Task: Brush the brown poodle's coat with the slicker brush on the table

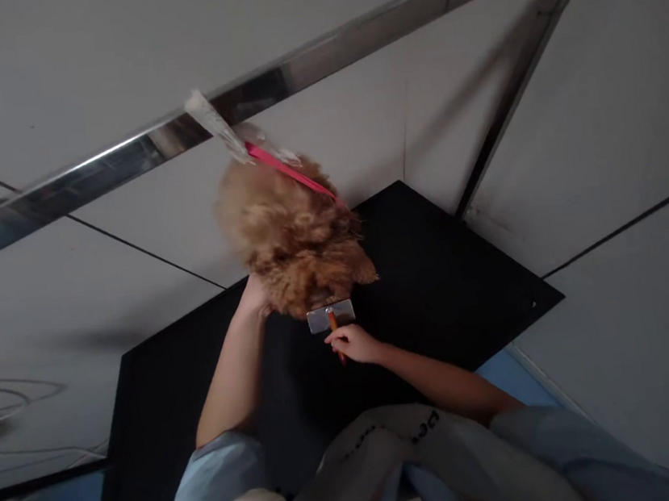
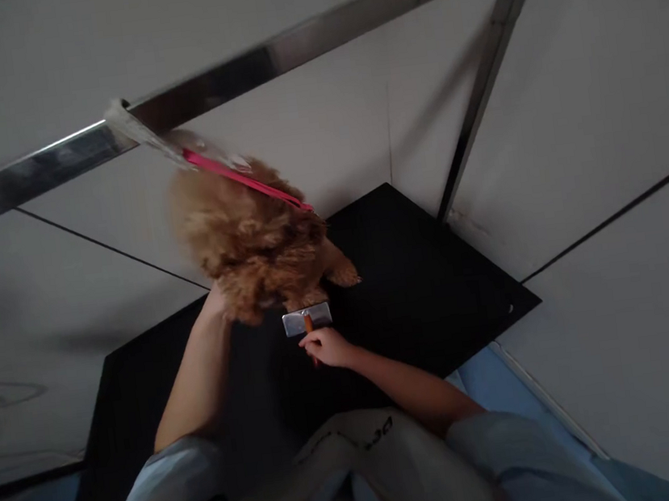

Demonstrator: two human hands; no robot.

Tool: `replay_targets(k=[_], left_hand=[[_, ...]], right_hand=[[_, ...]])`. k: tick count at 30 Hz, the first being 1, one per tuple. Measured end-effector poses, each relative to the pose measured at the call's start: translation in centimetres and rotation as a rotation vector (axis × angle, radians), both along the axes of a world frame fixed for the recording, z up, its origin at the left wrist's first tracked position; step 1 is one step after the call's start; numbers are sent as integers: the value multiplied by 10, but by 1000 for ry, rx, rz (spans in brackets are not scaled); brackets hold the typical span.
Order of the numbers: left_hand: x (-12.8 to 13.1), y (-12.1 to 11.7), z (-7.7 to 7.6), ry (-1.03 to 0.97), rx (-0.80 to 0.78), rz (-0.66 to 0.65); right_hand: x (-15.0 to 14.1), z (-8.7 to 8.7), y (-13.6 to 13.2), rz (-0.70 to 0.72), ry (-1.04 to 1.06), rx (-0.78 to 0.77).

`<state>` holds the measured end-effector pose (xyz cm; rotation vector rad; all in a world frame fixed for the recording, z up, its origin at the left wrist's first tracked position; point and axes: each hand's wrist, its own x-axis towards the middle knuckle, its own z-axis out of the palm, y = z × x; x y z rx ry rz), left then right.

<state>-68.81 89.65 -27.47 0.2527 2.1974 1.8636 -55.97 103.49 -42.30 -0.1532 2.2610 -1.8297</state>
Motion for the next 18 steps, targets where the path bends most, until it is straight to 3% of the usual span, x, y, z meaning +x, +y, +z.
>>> replay_targets(k=[4, 7, 9, 12, 15, 18], left_hand=[[31, 28, 7, -362, 251, -133], [44, 75, -6, -544, 518, -197], [41, 114, -20, -580, 601, -150], [24, 160, -34, -484, 703, 26], [7, 173, -35, -436, 812, 92], [6, 155, -30, -301, 849, 105]], right_hand=[[-4, -5, 9, -86, 133, 0], [2, -16, 10, -83, -13, 28], [10, -26, 9, -61, -87, 25], [14, -34, 20, -103, -83, 18], [16, -35, 48, -200, -64, 64], [43, -39, 68, -196, -112, 111]])
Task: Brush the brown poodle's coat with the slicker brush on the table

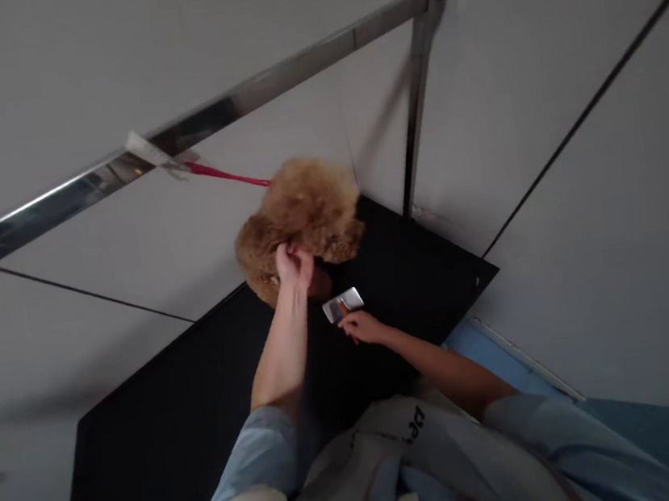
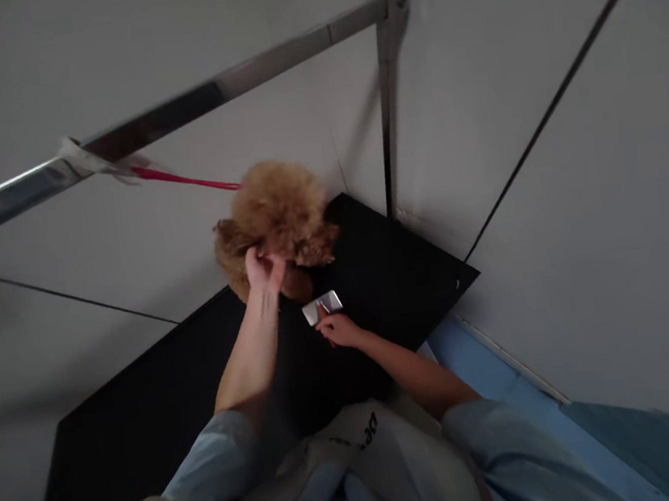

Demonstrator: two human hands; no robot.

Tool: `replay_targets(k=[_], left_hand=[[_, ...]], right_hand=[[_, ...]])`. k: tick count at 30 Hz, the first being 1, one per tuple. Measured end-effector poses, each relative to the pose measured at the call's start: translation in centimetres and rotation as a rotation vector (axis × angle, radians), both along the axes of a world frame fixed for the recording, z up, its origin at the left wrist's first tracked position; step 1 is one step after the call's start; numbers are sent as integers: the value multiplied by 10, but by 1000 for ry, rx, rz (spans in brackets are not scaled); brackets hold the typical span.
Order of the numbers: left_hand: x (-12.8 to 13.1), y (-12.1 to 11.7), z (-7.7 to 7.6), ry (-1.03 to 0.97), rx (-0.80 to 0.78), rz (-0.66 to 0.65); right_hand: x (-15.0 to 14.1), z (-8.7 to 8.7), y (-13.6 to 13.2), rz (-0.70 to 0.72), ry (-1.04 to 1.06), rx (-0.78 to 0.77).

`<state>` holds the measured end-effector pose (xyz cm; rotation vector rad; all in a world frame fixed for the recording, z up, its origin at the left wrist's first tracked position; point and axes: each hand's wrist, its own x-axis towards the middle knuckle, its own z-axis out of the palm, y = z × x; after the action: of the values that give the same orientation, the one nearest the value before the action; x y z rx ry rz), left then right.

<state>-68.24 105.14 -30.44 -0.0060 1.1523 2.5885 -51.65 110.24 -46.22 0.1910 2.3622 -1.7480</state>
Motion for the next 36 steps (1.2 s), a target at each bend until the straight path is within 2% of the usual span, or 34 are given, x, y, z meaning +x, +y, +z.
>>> replay_targets(k=[2, 4, 6, 9, 12, 14, 16, 19, 21, 23, 25, 26, 28, 31, 36], left_hand=[[10, -23, 4, 139, -6, 68], [30, -52, 4, 276, -82, 90], [57, -84, -1, 364, -207, 50], [97, -129, -14, 299, -233, 46], [118, -158, -11, 181, -222, 23], [117, -166, 6, 164, -212, 32], [109, -167, 31, 188, -160, 143], [105, -160, 64, 218, -176, 204], [115, -153, 76, 295, -200, 204], [129, -148, 82, 395, -218, 187], [141, -147, 84, 493, -230, 154], [145, -147, 86, 536, -231, 138], [150, -152, 91, 599, -227, 118], [149, -164, 102, 616, -233, 151], [151, -193, 116, 631, -311, 179]], right_hand=[[29, -6, 0, 28, -24, 7], [57, -12, -7, 54, -31, 12], [76, -17, -15, 86, -29, 19], [89, -17, -23, 155, -9, 41], [85, 2, -34, 284, 34, 57], [70, 29, -44, 424, 148, 74], [48, 62, -54, 509, 343, 92], [20, 97, -67, 253, 548, 105], [21, 102, -72, 151, 471, 134], [37, 96, -76, 200, 285, 148], [56, 91, -81, 272, 223, 139], [62, 92, -82, 280, 238, 123], [65, 100, -85, 224, 441, 47], [63, 115, -89, 160, 640, 36], [79, 132, -102, 258, 475, -19]])
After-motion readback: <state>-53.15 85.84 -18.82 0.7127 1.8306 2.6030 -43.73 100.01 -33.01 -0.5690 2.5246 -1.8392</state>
